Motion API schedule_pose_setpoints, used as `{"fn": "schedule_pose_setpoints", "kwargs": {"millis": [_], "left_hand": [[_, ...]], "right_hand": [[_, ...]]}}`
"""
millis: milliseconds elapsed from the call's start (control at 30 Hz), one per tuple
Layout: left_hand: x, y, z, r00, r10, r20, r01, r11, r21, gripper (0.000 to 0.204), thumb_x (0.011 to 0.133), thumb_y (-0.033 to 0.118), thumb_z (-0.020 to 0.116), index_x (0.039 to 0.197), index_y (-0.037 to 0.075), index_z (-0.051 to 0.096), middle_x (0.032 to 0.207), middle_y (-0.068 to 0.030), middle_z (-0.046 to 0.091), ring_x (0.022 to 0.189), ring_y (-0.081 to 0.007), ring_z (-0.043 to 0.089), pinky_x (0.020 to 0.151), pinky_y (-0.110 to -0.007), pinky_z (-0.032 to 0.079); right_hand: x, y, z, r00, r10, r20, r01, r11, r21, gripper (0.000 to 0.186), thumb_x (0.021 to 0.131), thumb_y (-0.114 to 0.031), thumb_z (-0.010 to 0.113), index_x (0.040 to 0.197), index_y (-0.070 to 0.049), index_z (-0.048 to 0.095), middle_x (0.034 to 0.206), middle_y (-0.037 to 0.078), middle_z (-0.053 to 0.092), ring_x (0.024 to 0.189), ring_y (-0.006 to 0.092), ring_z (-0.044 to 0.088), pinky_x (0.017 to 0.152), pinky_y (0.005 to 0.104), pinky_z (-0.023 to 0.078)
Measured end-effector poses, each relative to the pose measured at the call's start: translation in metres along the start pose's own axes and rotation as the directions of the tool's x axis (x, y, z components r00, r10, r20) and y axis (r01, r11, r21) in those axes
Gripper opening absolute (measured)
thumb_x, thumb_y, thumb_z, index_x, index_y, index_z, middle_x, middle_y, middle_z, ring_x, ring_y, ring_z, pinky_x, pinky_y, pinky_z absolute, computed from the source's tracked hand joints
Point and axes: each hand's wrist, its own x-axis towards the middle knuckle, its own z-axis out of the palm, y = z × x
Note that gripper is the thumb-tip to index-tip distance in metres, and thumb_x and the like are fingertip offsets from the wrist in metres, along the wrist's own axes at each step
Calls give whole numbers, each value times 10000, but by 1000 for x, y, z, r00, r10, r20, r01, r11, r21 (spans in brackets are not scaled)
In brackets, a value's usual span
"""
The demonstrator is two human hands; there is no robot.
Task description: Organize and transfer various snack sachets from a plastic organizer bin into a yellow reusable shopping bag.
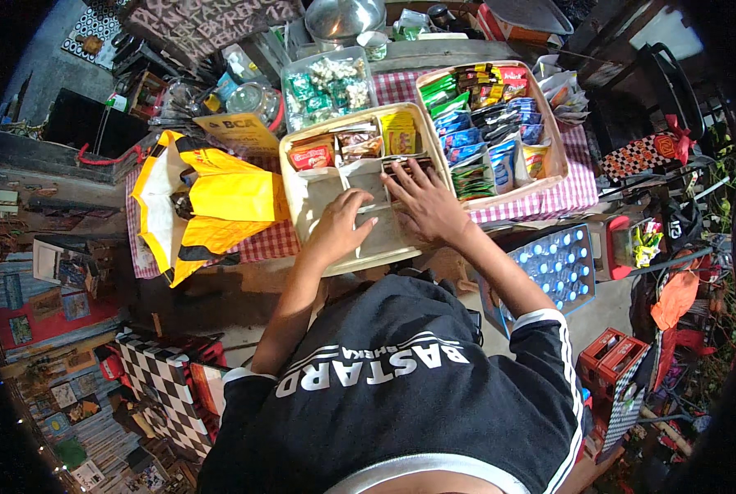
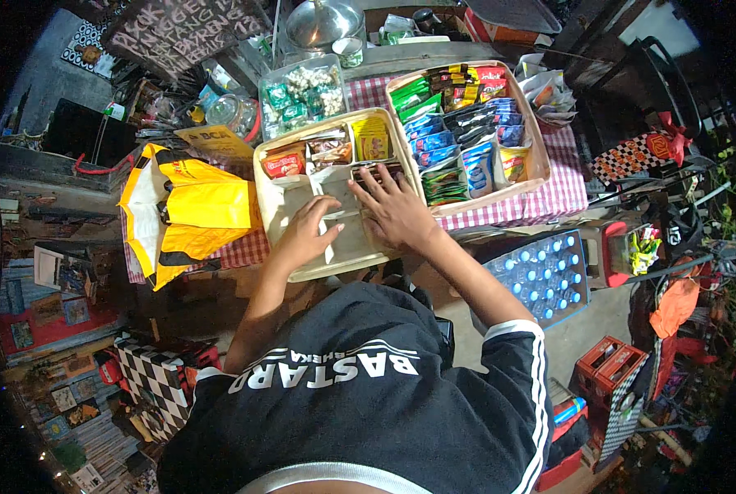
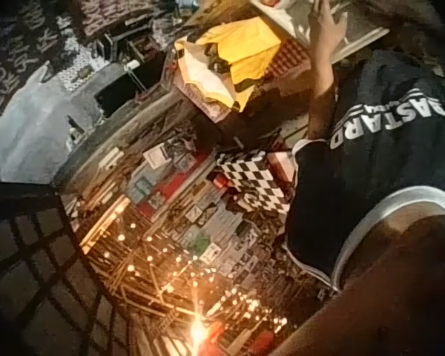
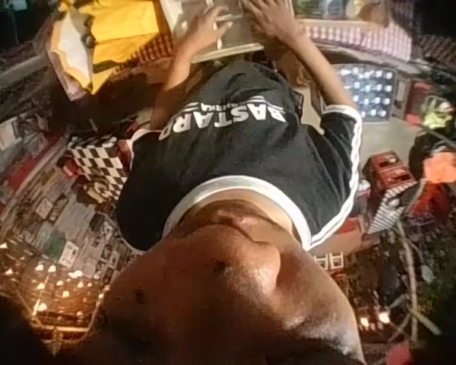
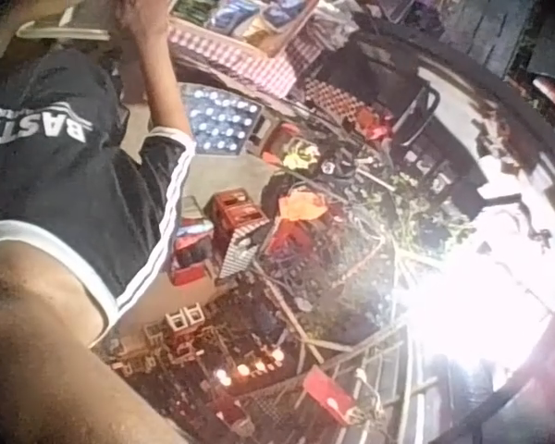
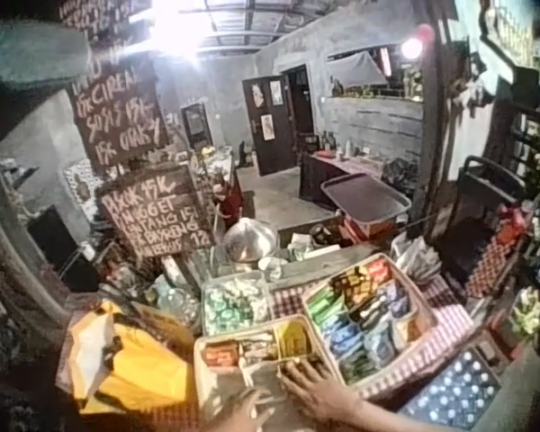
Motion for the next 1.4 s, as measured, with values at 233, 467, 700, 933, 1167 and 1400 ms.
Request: {"fn": "schedule_pose_setpoints", "kwargs": {"millis": [233, 467, 700, 933, 1167, 1400], "left_hand": [[8, -9, 48, 979, 74, -190, 5, 922, 387, 529, 805, 231, 756, 1238, -15, 579, 1350, -196, 560, 1329, -335, 491, 1137, -465, 300], [12, -10, 57, 942, 133, -308, 26, 885, 464, 393, 726, 199, 759, 1042, 12, 618, 1108, -150, 622, 1153, -320, 552, 1030, -457, 371], [14, -13, 61, 926, 154, -345, 36, 874, 485, 327, 721, 198, 758, 948, 12, 613, 1025, -150, 617, 1094, -323, 563, 987, -448, 391], [11, -16, 60, 935, 92, -341, 70, 899, 433, 314, 748, 206, 762, 942, 8, 616, 1025, -154, 626, 1077, -332, 569, 992, -455, 397], [5, 5, 43, 907, 87, -413, -16, 985, 173, 644, 783, 226, 800, 1334, 40, 523, 1247, -191, 591, 1217, -369, 548, 1068, -486, 376], [3, 63, -28, 846, 117, -519, -190, 978, -89, 653, 836, 241, 831, 1369, 29, 520, 1312, -192, 608, 1217, -329, 609, 1027, -430, 463]], "right_hand": [[-3, -3, 3, 995, 13, -102, -5, 997, 79, 713, 873, -300, 621, 1514, -63, 419, 1551, 138, 441, 1442, 367, 386, 1156, 473, 359], [5, 0, -10, 970, 116, -211, -47, 950, 309, 704, 839, -136, 639, 1479, 38, 401, 1450, 179, 508, 1314, 318, 495, 1078, 346, 441], [20, 19, -2, 970, 6, -245, 60, 964, 259, 324, 815, -93, 645, 1116, 3, 571, 1028, 120, 616, 1008, 299, 604, 903, 391, 508], [31, 32, -21, 953, -287, -92, 299, 939, 171, 126, 825, -84, 610, 940, -33, 604, 968, 120, 619, 983, 297, 614, 865, 375, 512], [28, 31, -92, 937, -114, -329, 238, 898, 369, 183, 810, -33, 687, 985, -14, 635, 963, 139, 623, 945, 348, 606, 819, 431, 509], [44, 17, -137, 902, 131, -411, 230, 660, 715, 179, 844, -4, 720, 968, -2, 591, 922, 152, 601, 910, 342, 597, 805, 379, 487]]}}
